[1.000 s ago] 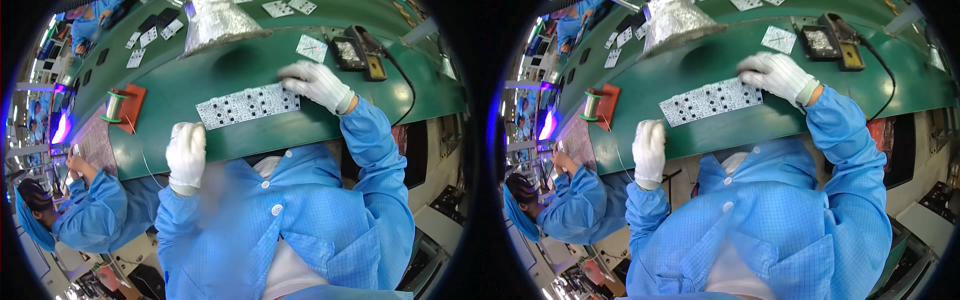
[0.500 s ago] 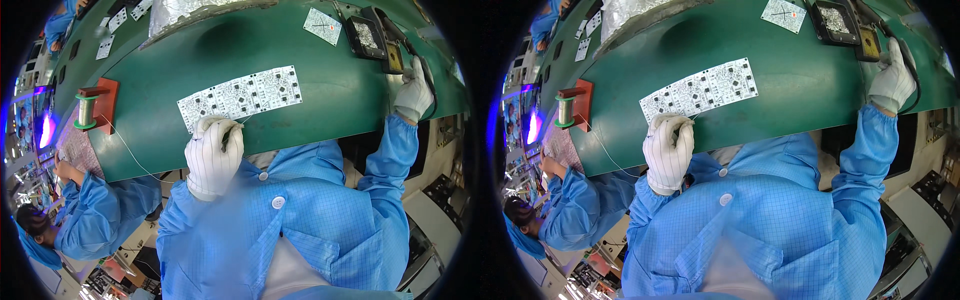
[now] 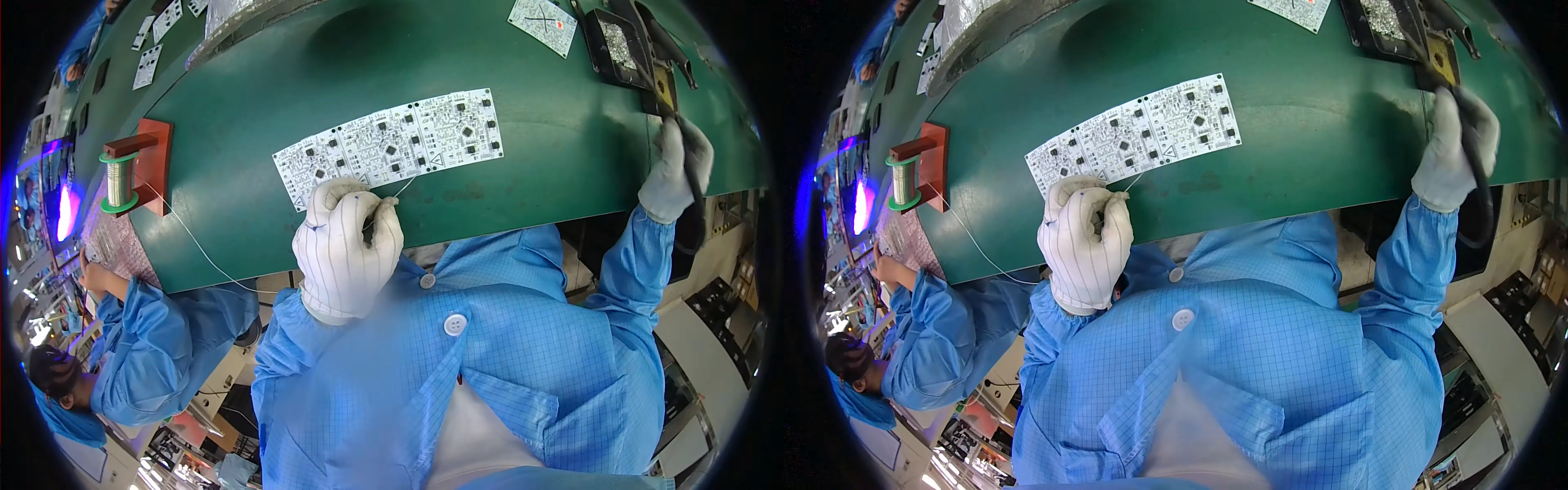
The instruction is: The person separates circuit boards into smaller pieces by hand, solders components onto a circuit board using a soldering iron, and places the boards on the table.
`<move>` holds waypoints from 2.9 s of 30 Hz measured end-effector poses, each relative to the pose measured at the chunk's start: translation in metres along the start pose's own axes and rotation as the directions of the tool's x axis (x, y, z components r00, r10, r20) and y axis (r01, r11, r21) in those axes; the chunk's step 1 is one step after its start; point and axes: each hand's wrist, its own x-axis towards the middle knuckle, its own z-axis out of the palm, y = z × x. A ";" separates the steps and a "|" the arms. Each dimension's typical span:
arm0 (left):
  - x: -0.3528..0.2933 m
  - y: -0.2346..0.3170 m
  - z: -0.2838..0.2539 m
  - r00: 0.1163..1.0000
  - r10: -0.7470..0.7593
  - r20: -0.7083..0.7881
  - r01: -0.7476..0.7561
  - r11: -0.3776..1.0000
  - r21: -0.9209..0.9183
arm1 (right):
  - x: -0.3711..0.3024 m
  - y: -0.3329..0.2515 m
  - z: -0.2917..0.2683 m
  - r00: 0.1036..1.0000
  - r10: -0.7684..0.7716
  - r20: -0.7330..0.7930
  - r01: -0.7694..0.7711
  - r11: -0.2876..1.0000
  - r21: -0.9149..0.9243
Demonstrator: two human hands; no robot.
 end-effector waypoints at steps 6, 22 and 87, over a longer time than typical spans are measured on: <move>-0.002 -0.001 -0.003 0.995 0.086 -0.053 -0.085 0.996 0.025 | -0.001 -0.023 0.014 0.998 0.046 -0.038 -0.046 0.999 0.002; 0.011 0.016 0.036 0.967 0.243 -0.081 -0.227 0.959 0.170 | -0.008 -0.087 0.056 0.589 -0.521 0.618 0.140 0.819 0.556; -0.002 -0.018 -0.021 0.982 -0.115 -0.150 0.137 0.980 0.142 | -0.041 -0.078 0.055 0.951 -0.020 0.310 -0.046 0.978 0.203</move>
